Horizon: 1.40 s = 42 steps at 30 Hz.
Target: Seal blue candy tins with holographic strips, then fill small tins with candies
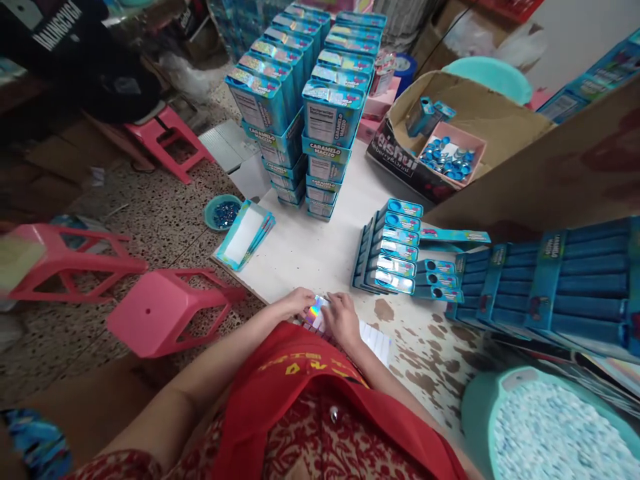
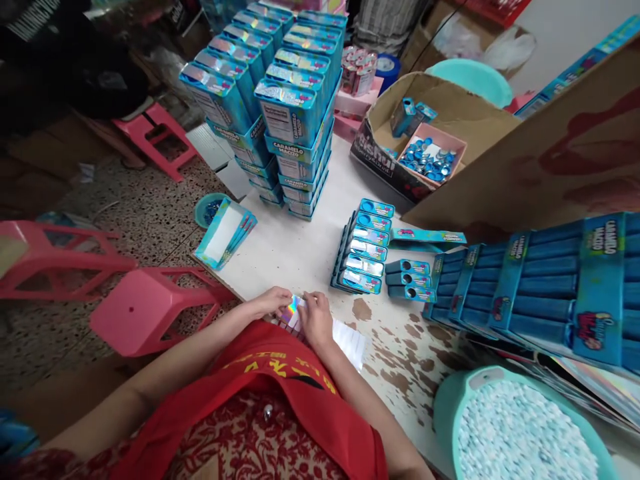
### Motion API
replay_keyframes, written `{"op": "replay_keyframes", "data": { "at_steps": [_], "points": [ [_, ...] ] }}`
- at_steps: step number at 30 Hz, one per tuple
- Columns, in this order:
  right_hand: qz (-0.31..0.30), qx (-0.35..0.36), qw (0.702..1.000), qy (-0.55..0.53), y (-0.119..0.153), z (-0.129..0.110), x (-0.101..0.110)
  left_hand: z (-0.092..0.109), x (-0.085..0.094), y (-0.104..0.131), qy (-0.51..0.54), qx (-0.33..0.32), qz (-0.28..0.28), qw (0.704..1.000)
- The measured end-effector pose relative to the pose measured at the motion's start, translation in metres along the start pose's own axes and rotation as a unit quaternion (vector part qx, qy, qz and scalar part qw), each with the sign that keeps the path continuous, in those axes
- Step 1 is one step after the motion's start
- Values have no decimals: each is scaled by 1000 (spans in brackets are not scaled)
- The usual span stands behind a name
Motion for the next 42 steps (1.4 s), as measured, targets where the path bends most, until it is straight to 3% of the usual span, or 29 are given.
{"op": "replay_keyframes", "data": {
  "at_steps": [4,8,15,19,21,24,26,29,33,38,42],
  "points": [
    [-54,78,990,105,1,-20,-16,3,1,0,-7,22,52,998],
    [-60,124,981,140,7,-28,-17,2,-1,1,11,40,68,997],
    [-72,58,992,90,-1,-28,-6,4,-1,-6,25,24,89,995],
    [-32,-10,997,-70,-10,-39,29,19,8,2,24,-27,126,991],
    [-5,-45,989,-139,-15,-44,53,39,7,17,56,-101,106,988],
    [34,-80,979,-184,-22,-52,87,75,-10,49,91,-210,-20,973],
    [83,-97,976,-176,-24,-53,110,93,-19,64,79,-221,-80,969],
    [180,-95,969,-137,-29,-51,141,124,-23,68,56,-211,-99,971],
    [266,-86,953,-114,-55,-38,172,188,-26,50,12,-246,-105,964],
    [339,-132,926,-104,-117,-2,202,269,-24,9,-6,-300,-46,953],
    [330,-171,925,-79,-161,28,204,299,-22,-19,24,-316,-28,948]
  ]
}}
Point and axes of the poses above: each hand's wrist, its own y-axis away from the middle knuckle, its own x-axis out of the back of the hand, z = x × y, the point moved 8 cm from there along -y, towards the middle knuckle, and after that the axes turned 7 degrees about z, right-handed, at the moved point
